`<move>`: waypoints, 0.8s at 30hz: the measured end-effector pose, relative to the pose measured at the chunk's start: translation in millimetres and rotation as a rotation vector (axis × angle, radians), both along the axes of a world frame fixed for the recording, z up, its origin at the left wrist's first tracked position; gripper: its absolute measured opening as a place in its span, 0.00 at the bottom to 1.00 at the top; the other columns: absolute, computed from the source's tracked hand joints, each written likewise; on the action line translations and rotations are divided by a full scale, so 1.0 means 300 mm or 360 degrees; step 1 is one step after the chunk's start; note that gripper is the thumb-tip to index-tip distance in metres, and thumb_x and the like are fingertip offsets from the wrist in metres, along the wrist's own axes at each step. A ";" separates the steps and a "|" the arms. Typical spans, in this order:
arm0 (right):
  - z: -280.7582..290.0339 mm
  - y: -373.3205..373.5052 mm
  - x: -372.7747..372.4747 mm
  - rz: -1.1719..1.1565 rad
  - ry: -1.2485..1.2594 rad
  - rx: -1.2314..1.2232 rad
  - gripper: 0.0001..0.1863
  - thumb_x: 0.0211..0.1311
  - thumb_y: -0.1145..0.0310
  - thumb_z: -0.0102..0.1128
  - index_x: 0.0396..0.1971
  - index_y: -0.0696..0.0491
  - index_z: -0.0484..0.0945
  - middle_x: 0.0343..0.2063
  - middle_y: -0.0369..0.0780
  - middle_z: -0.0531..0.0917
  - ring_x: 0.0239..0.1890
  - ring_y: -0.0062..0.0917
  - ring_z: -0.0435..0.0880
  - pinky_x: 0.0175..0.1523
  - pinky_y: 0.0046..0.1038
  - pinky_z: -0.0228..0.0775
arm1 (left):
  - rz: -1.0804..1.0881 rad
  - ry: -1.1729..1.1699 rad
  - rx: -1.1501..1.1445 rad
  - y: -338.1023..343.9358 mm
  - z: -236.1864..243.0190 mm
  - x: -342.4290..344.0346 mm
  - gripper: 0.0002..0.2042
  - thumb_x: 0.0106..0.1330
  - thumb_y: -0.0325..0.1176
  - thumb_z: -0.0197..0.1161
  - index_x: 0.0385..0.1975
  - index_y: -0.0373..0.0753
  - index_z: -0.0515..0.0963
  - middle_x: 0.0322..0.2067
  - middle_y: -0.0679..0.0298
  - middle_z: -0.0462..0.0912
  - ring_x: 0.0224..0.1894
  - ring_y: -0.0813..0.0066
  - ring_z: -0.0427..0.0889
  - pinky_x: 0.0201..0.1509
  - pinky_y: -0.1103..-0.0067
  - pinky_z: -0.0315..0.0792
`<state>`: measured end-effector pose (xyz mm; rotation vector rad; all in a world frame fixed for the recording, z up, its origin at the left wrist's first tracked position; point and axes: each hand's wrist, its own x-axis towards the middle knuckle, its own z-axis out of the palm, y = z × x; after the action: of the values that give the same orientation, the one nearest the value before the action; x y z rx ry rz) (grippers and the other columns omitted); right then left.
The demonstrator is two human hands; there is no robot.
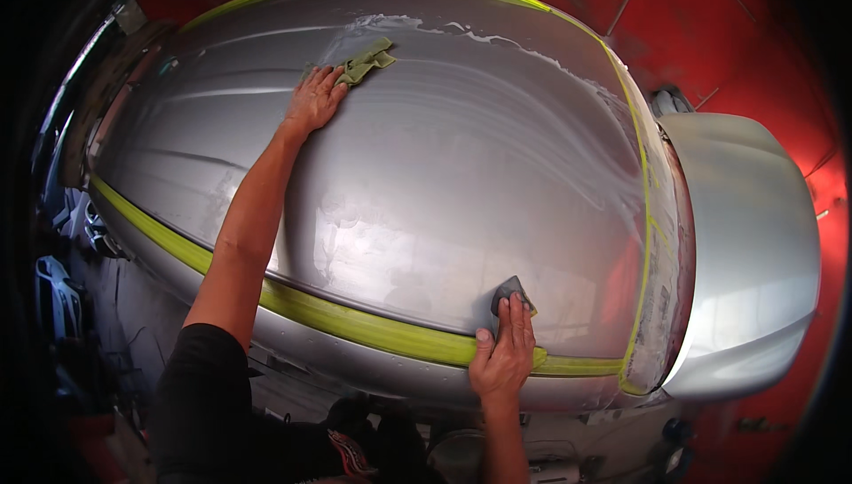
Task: Sanding the roof of a vehicle in preparation for body work or painting.
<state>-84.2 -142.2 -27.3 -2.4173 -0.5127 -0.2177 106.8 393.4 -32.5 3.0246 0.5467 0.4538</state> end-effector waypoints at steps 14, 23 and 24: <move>-0.004 0.000 -0.006 -0.0039 -0.0053 -0.0070 0.28 0.74 0.58 0.52 0.64 0.63 0.75 0.68 0.51 0.73 0.70 0.51 0.70 0.74 0.45 0.59 | -0.0310 -0.0067 -0.0028 -0.467 -0.005 0.010 0.31 0.79 0.53 0.42 0.74 0.42 0.64 0.76 0.55 0.61 0.79 0.54 0.55 0.80 0.55 0.49; -0.006 -0.002 -0.011 -0.0024 -0.0055 0.0030 0.27 0.75 0.58 0.50 0.62 0.65 0.75 0.66 0.53 0.75 0.69 0.53 0.71 0.74 0.46 0.59 | -0.1284 0.0228 -0.0214 -1.391 0.016 0.031 0.29 0.79 0.53 0.43 0.75 0.46 0.63 0.76 0.61 0.60 0.80 0.59 0.50 0.83 0.59 0.42; -0.007 -0.002 -0.010 -0.0025 -0.0051 0.0024 0.27 0.75 0.58 0.50 0.62 0.65 0.75 0.66 0.53 0.75 0.69 0.53 0.71 0.74 0.46 0.59 | -0.1279 0.0220 -0.0213 -1.421 0.014 0.010 0.29 0.79 0.53 0.43 0.75 0.46 0.63 0.76 0.61 0.60 0.80 0.59 0.50 0.83 0.59 0.42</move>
<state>-87.3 -142.8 -29.2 -2.4072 -0.5048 -0.2665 109.9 -32.7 -28.3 2.8239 -0.6071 0.1459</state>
